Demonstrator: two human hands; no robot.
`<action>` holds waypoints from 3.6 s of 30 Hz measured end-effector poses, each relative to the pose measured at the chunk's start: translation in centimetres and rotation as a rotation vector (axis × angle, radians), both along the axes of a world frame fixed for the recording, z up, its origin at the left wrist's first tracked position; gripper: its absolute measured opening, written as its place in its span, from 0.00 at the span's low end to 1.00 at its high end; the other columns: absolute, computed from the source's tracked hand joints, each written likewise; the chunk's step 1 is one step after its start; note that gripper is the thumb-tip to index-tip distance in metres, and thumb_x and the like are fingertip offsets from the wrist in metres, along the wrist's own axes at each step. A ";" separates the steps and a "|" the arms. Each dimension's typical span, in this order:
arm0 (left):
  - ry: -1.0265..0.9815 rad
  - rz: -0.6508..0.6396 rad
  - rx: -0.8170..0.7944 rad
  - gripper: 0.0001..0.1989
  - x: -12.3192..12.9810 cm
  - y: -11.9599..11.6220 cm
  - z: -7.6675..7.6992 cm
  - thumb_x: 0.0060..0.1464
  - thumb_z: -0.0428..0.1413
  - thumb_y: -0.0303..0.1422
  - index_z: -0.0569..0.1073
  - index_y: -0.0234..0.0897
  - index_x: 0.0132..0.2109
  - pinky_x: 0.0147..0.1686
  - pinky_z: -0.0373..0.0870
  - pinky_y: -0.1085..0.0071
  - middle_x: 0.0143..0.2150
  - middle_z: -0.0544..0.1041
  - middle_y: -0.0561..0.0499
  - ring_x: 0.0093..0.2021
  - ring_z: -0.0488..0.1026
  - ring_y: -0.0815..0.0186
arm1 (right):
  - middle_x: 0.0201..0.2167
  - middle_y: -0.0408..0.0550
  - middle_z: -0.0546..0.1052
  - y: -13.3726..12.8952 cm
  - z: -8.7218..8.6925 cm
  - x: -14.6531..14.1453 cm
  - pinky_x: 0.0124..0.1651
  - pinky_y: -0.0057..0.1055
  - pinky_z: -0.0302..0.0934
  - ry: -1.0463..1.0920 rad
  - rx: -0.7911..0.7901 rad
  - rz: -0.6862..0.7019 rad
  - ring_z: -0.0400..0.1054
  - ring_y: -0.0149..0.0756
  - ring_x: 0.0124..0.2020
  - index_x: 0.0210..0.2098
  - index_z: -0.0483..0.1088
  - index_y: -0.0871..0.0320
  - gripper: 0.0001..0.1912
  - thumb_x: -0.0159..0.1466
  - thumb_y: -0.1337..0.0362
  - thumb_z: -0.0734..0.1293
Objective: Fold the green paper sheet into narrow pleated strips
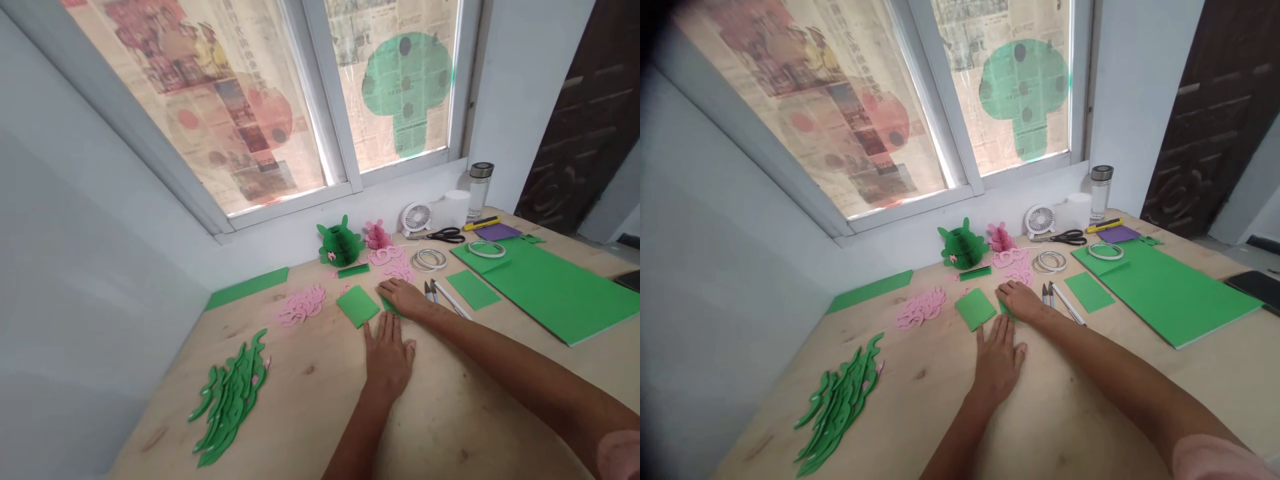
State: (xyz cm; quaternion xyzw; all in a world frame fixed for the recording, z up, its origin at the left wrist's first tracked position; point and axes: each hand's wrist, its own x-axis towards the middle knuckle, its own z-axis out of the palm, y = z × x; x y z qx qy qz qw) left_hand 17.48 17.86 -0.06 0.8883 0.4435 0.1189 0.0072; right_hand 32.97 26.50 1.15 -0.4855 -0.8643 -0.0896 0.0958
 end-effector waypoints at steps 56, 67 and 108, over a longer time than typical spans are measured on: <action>-0.239 0.164 0.135 0.18 -2.3 2.3 1.6 0.57 0.46 0.23 0.72 0.36 0.51 0.56 0.63 0.61 0.51 0.75 0.45 0.54 0.69 0.61 | 0.43 0.54 0.75 -9.1 0.5 -2.2 0.50 0.40 0.52 0.316 0.253 -0.245 0.63 0.44 0.48 0.44 0.72 0.60 0.13 0.61 0.74 0.62; 0.002 0.193 0.086 0.07 -4.1 5.3 1.8 0.56 0.53 0.29 0.74 0.37 0.41 0.46 0.64 0.61 0.44 0.76 0.45 0.46 0.71 0.57 | 0.39 0.52 0.77 -9.5 0.1 -2.5 0.52 0.42 0.53 0.415 0.329 -0.113 0.64 0.44 0.49 0.42 0.72 0.59 0.13 0.63 0.75 0.59; -0.393 0.280 0.137 0.10 -6.4 1.5 2.5 0.60 0.47 0.33 0.72 0.39 0.36 0.37 0.67 0.69 0.33 0.78 0.49 0.36 0.74 0.64 | 0.47 0.56 0.74 -9.8 0.6 -2.8 0.50 0.43 0.57 0.513 0.307 -0.059 0.65 0.44 0.49 0.58 0.62 0.60 0.23 0.63 0.69 0.61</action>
